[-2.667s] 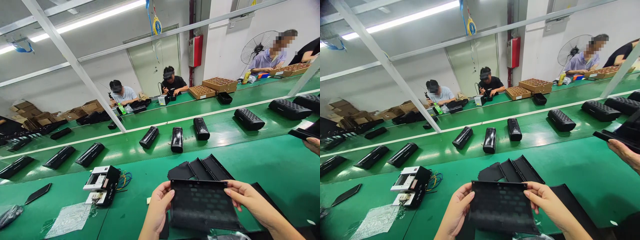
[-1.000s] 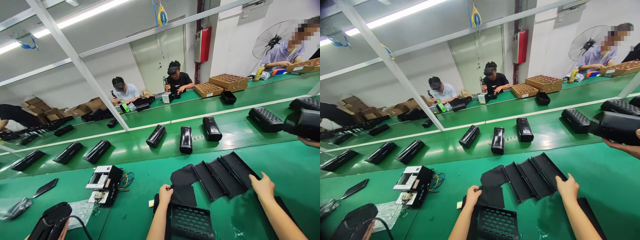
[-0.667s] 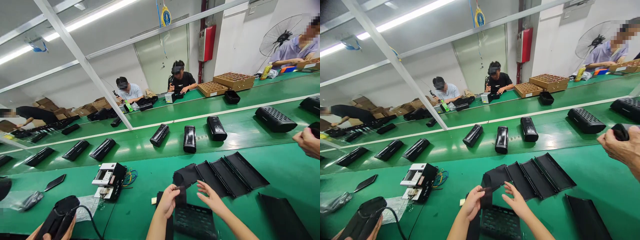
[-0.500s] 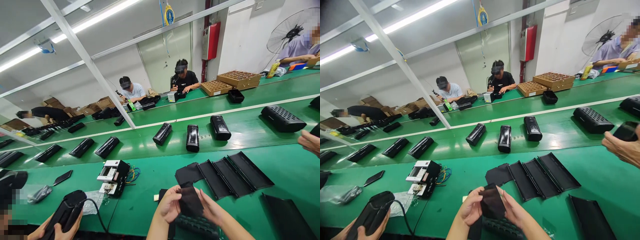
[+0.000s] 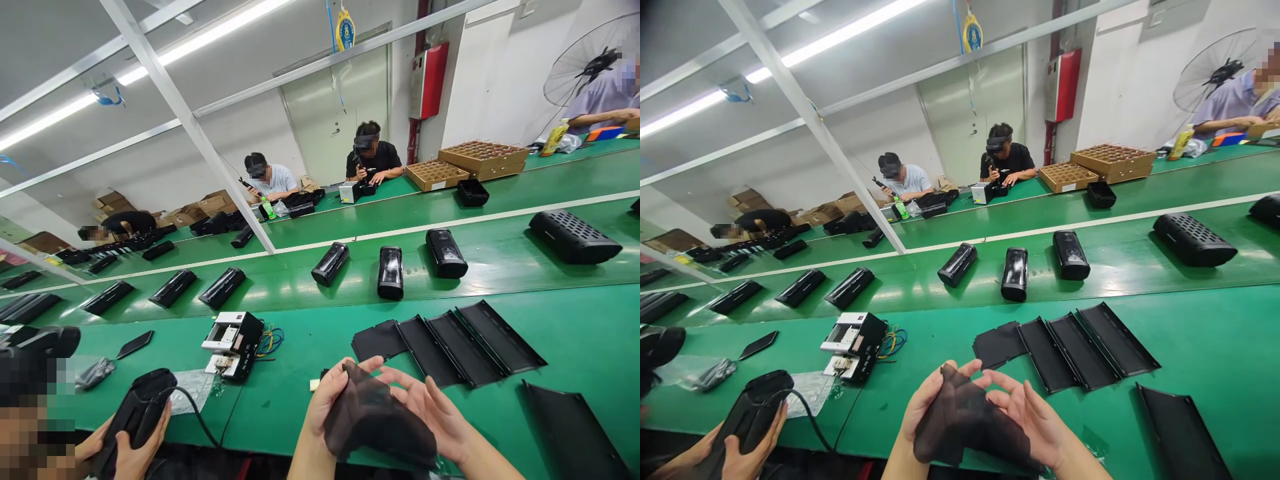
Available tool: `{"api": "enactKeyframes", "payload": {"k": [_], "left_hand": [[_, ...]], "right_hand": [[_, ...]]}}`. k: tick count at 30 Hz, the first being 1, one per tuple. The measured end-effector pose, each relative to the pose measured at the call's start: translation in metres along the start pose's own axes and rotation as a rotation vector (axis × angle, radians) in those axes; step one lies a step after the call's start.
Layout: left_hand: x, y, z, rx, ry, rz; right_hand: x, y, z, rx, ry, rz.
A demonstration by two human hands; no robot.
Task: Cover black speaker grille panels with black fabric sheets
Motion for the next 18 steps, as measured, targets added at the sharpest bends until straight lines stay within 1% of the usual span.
{"api": "enactKeyframes", "payload": {"k": [1, 2, 3, 4, 5, 6, 7, 8, 9, 10, 12, 13, 14, 15, 16, 18], "left_hand": [[0.046, 0.000, -0.012, -0.018, -0.015, -0.088], [0.090, 0.001, -0.023, -0.036, -0.024, -0.148], [0.130, 0.002, -0.033, -0.050, -0.036, -0.194], [0.163, 0.003, -0.041, -0.060, -0.051, -0.237], [0.188, 0.005, -0.046, -0.066, -0.080, -0.286], [0.206, 0.006, -0.050, -0.064, -0.141, -0.351], [0.218, 0.007, -0.052, -0.048, -0.208, -0.409], [0.224, 0.007, -0.053, -0.019, -0.257, -0.446], [0.227, 0.007, -0.055, 0.018, -0.277, -0.460], [0.228, 0.006, -0.057, 0.055, -0.252, -0.449], [0.230, 0.003, -0.064, 0.125, -0.070, -0.385], [0.233, 0.001, -0.068, 0.156, 0.042, -0.361], [0.236, -0.001, -0.071, 0.188, 0.143, -0.343], [0.240, -0.004, -0.073, 0.218, 0.221, -0.336], [0.242, -0.006, -0.075, 0.244, 0.270, -0.336], [0.242, -0.007, -0.077, 0.269, 0.289, -0.361]], "right_hand": [[0.000, -0.001, -0.001, -0.004, -0.015, 0.008], [-0.002, -0.001, -0.002, -0.012, -0.037, 0.025], [-0.004, -0.002, -0.004, -0.023, -0.071, 0.061], [-0.007, -0.003, -0.007, -0.043, -0.124, 0.137], [-0.011, -0.004, -0.011, -0.071, -0.202, 0.255], [-0.014, -0.007, -0.016, -0.103, -0.302, 0.385], [-0.014, -0.011, -0.020, -0.129, -0.409, 0.493], [-0.011, -0.013, -0.023, -0.143, -0.507, 0.544], [-0.004, -0.013, -0.024, -0.147, -0.582, 0.524], [0.004, -0.013, -0.023, -0.141, -0.628, 0.445], [0.021, -0.009, -0.016, -0.108, -0.651, 0.248], [0.027, -0.008, -0.012, -0.101, -0.652, 0.202], [0.029, -0.006, -0.009, -0.102, -0.656, 0.204], [0.029, -0.005, -0.008, -0.104, -0.656, 0.241], [0.028, -0.003, -0.007, -0.110, -0.649, 0.289], [0.023, 0.000, -0.008, -0.130, -0.616, 0.354]]}}
Point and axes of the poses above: each hand's wrist, its own y-axis towards the middle knuckle, its own x-axis out of the palm, z = x × y, the point moved 4 cm from there along y, towards the middle knuckle, and after that the axes turned 8 degrees about -z, right-handed, at the moved point
